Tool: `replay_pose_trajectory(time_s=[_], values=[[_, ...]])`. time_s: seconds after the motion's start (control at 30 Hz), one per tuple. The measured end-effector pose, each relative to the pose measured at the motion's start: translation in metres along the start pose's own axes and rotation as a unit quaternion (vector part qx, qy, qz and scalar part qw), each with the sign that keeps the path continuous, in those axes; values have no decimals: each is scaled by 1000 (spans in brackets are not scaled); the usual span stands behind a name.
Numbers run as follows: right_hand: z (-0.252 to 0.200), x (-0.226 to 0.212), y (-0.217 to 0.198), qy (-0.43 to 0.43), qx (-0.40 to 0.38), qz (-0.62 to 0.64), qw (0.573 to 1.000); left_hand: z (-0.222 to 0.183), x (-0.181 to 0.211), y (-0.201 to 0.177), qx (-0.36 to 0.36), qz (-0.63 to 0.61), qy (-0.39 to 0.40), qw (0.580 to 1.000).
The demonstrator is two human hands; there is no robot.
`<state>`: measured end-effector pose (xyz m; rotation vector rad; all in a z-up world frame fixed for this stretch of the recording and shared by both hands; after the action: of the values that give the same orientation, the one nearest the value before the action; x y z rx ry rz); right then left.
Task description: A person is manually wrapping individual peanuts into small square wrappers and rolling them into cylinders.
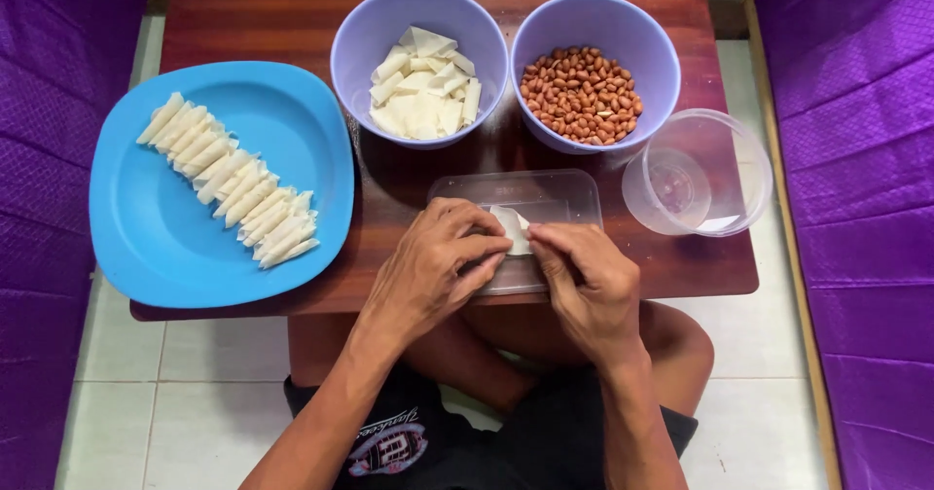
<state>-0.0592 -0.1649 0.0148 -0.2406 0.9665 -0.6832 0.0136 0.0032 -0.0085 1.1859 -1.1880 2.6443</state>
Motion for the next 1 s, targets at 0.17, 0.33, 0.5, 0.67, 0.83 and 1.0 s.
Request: replay_pose_trajectory(time_s=[0.17,0.33,0.5,0.67,0.83,1.0], values=[[5,-2,5,-6,-4,-42,999,0,-1,2,1,0,-4,1000],[4,0,4,17,13,-59,998,1,2,2,5,-6,-8,1000],[2,-1,0,35,22,-53,998,1,5,-1,55,9,-43,998],[0,3,0,50,21,-62,997,3,10,-1,44,5,-12,999],[0,3,1,60,20,-63,996,1,13,9,62,45,-26,997],[1,5,2,67,20,-57,996,-1,12,10,70,46,-44,995]])
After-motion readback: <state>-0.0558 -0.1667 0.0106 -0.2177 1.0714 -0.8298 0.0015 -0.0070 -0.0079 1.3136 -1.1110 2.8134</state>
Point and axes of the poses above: each hand's wrist, its own z-axis towards the middle knuckle, its own y-axis out of the palm, x = y × z, the point moved 3 cm from there along z, towards the middle knuckle, and after that the axes turned 1 degree about -x, right-handed, at the moved point
